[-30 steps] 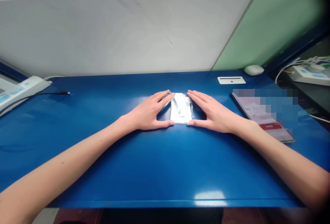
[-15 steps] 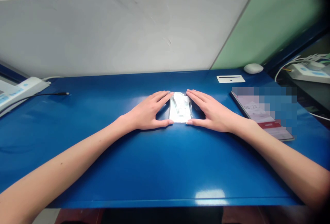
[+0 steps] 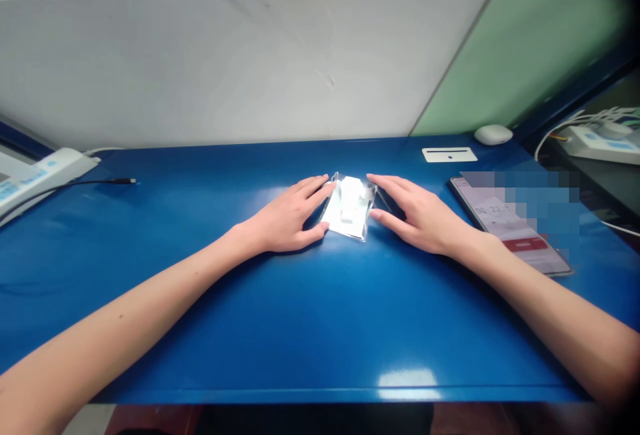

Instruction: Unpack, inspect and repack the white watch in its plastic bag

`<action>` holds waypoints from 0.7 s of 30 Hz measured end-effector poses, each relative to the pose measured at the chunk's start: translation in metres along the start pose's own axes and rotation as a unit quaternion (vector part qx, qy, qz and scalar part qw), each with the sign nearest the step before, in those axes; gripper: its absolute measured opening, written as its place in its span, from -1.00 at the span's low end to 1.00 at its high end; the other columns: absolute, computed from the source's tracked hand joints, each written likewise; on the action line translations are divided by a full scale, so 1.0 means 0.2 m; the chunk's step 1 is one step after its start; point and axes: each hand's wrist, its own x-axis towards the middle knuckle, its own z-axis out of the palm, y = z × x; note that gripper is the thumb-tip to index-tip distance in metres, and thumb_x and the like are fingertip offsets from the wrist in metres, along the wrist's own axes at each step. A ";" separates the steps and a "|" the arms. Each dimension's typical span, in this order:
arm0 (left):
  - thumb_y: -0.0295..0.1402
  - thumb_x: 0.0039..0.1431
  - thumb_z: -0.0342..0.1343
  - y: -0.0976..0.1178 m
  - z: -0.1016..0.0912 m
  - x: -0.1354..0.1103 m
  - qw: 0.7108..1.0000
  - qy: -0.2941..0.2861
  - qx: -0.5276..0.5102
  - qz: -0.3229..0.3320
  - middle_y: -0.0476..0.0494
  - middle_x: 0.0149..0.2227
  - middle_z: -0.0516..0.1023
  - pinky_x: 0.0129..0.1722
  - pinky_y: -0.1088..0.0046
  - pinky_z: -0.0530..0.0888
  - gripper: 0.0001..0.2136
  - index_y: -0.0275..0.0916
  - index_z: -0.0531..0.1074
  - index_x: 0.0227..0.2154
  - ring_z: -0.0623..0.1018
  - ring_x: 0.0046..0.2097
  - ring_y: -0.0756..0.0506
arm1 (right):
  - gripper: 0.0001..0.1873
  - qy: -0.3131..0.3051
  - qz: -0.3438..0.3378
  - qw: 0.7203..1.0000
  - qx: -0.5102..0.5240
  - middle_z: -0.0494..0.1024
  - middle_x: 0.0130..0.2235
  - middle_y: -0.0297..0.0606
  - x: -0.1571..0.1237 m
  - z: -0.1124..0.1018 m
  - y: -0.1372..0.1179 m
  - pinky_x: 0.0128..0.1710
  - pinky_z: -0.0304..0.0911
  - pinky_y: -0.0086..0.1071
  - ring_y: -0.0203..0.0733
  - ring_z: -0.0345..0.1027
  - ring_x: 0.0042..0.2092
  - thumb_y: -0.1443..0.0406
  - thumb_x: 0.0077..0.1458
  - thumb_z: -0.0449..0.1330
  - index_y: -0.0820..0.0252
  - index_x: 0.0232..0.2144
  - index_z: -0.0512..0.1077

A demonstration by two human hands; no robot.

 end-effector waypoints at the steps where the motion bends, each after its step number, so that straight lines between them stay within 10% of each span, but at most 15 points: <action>1: -0.21 0.32 -0.06 0.00 0.00 0.00 1.000 0.000 0.004 0.000 -0.41 0.40 -0.02 0.33 0.04 0.15 -0.39 -0.35 0.02 0.36 0.07 0.40 -0.32 | -0.40 0.020 0.009 1.000 0.000 0.42 0.19 0.04 0.00 0.00 0.00 0.12 0.32 0.00 0.12 0.35 0.16 0.06 0.29 0.02 0.23 0.27 0.23; 9: -0.42 0.36 -0.22 -0.02 0.02 -0.01 0.999 0.028 -0.027 -0.013 -0.41 0.36 0.10 0.29 -0.01 0.23 -0.55 -0.33 0.18 0.27 0.14 0.37 -0.30 | -0.69 0.070 -0.018 0.997 -0.001 0.60 -0.31 -0.18 -0.01 -0.01 -0.02 -0.23 0.40 -0.18 -0.05 0.48 -0.27 0.19 0.29 0.04 0.14 -0.11 0.53; 21: -0.03 0.33 -0.02 -0.01 0.01 0.00 0.999 0.027 -0.018 -0.004 -0.43 0.31 0.21 0.30 0.01 0.21 -0.41 -0.35 0.23 0.26 0.19 0.35 -0.34 | -0.50 0.042 -0.059 0.997 0.038 0.39 0.19 0.05 0.00 0.01 -0.01 0.19 0.26 -0.08 0.05 0.29 0.21 0.16 0.24 0.12 0.25 0.17 0.29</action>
